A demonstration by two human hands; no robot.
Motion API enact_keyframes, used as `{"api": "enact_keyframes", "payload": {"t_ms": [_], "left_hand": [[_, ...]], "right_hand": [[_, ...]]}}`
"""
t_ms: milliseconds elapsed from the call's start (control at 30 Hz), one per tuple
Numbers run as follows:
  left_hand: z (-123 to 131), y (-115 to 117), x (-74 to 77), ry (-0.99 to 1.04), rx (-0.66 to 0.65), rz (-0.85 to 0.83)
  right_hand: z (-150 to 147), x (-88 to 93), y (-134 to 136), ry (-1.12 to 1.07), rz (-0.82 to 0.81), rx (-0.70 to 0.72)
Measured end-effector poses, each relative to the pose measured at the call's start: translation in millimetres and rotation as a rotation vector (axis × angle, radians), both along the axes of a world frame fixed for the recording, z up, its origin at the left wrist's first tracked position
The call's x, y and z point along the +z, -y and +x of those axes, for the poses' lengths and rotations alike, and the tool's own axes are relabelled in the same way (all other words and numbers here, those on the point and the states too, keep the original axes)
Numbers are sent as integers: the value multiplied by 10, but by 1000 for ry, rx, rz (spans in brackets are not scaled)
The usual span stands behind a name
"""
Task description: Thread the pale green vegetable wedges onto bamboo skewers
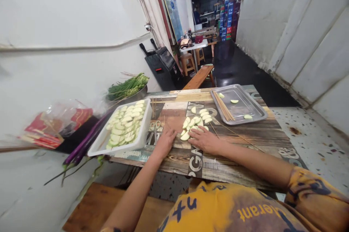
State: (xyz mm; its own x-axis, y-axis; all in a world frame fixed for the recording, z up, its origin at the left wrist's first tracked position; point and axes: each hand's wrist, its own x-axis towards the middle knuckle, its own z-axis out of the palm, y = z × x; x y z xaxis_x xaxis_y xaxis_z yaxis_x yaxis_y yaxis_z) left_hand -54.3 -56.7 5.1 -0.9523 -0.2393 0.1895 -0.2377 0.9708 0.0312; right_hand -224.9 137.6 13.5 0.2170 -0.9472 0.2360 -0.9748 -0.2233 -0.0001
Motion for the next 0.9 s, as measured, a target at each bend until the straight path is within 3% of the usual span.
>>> {"api": "enact_keyframes", "payload": {"t_ms": [233, 333, 433, 500, 600, 667, 767, 900], "left_hand": [[219, 669, 21, 0, 53, 7], [178, 727, 112, -34, 72, 51], [11, 490, 213, -296, 159, 197], [-176, 196, 261, -488, 253, 405], [-520, -289, 301, -550, 160, 919], [-742, -529, 313, -553, 115, 1141], [-1015, -672, 319, -576, 123, 1222], [-1251, -625, 304, -552, 134, 1344]], "right_hand": [[-20, 13, 98, -4, 33, -130], [36, 82, 52, 18, -2, -152], [81, 190, -55, 90, -32, -182], [62, 266, -139, 182, -31, -238], [-54, 350, -283, 323, -59, -371], [-169, 376, -391, 325, -48, -513], [-335, 377, -539, 231, 54, -770], [-444, 337, -635, 105, 203, -982]]}}
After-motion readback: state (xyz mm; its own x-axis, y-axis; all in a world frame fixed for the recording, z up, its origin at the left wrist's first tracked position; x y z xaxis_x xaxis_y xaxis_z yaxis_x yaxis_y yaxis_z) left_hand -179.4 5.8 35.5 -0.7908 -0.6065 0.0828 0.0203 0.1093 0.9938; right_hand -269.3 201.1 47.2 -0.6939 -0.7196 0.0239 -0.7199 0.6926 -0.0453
